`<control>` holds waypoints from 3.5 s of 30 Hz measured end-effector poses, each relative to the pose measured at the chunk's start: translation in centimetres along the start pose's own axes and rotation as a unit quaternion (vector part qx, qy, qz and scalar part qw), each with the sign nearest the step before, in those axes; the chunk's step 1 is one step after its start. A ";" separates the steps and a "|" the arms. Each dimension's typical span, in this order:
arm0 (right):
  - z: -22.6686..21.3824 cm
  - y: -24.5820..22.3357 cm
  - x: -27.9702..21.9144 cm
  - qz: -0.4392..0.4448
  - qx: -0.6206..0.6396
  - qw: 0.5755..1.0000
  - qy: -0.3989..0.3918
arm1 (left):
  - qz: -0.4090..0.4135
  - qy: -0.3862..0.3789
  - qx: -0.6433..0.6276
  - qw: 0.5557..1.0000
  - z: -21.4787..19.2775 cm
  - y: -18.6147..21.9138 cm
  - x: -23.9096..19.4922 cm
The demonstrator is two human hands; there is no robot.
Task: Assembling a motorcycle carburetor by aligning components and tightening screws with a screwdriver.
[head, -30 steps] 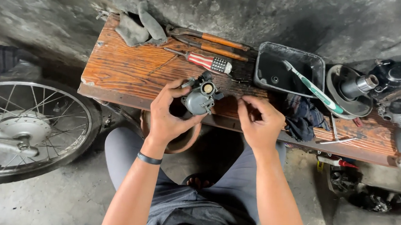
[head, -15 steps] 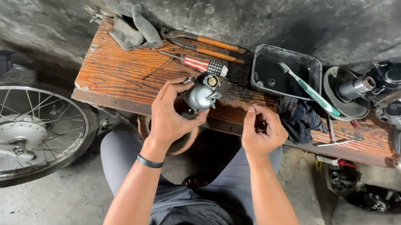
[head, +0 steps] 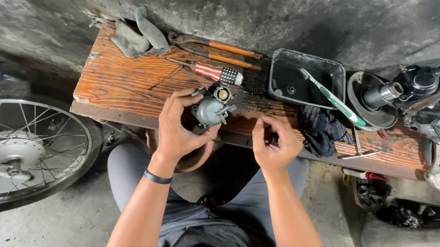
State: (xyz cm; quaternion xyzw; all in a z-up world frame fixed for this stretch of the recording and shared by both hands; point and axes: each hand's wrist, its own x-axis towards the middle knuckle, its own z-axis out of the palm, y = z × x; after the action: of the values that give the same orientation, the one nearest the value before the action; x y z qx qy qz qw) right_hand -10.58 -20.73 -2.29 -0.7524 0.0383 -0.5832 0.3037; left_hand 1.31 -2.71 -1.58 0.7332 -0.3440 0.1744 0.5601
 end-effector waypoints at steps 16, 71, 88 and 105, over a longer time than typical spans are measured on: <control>0.6 -1.3 4.3 -0.049 -0.130 0.975 -0.176 | -0.002 0.025 -0.051 0.998 -0.7 -0.7 -0.2; -0.7 0.7 1.3 -0.068 -0.097 0.982 -0.144 | -0.003 0.041 -0.062 0.997 -0.8 -0.9 -0.1; 4.0 1.0 6.2 0.054 -0.259 0.901 -0.344 | -0.007 0.055 -0.065 0.996 -0.7 -1.0 -0.5; 2.7 -0.1 6.8 0.048 0.038 0.959 -0.276 | 0.000 0.053 -0.072 0.996 -1.0 -1.1 -0.3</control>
State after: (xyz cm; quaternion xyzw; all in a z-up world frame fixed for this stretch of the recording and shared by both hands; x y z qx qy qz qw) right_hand -6.07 -22.33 3.26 -0.8693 -0.0326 -0.3388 0.3584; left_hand 2.01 -1.57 -2.26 0.6807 -0.3258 0.1879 0.6287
